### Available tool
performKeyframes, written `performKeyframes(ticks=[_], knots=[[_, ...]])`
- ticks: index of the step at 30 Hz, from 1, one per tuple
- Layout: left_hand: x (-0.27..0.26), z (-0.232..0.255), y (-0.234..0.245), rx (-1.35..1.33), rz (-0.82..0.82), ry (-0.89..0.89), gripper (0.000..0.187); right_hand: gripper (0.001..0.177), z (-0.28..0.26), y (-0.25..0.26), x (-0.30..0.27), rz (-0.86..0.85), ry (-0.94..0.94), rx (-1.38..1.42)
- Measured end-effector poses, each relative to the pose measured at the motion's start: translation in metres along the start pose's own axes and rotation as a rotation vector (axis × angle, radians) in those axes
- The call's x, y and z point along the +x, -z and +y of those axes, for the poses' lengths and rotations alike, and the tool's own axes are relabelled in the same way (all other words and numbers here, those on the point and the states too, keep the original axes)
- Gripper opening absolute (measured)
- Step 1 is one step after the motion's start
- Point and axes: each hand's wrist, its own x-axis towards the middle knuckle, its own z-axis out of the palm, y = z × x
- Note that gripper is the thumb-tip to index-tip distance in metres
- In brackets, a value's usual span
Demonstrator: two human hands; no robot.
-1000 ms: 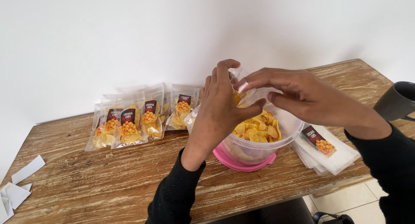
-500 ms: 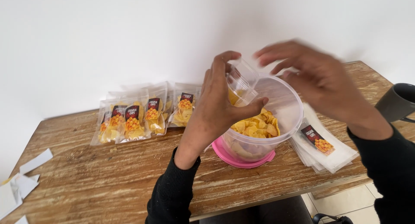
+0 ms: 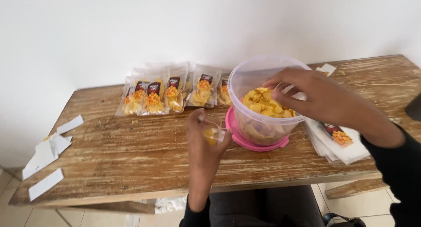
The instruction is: Packaging chips by manually filling small plastic bags from a large container and sealing them.
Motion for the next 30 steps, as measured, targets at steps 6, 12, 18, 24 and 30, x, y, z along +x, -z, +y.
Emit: performKeyframes(ticks=[6,12,18,24,30], knots=[[0.054,0.082,0.022,-0.044,-0.050,-0.266,0.087,0.078,0.058,-0.029,0.073,-0.449,0.028,-0.404],[0.112,0.112,-0.009,-0.189,-0.166,-0.406,0.074,0.038,0.066,-0.057,0.093,-0.678,0.165,-0.472],[0.139,0.114,-0.033,-0.109,-0.340,-0.420,0.071,0.045,0.082,-0.066,0.089,-0.661,0.197,-0.485],[0.147,0.096,-0.044,0.069,-0.387,-0.385,0.078,0.009,0.068,-0.012,0.075,-0.319,0.181,-0.055],[0.148,0.074,-0.057,0.306,-0.392,-0.372,0.084,0.016,0.033,0.066,0.050,0.026,-0.241,0.177]])
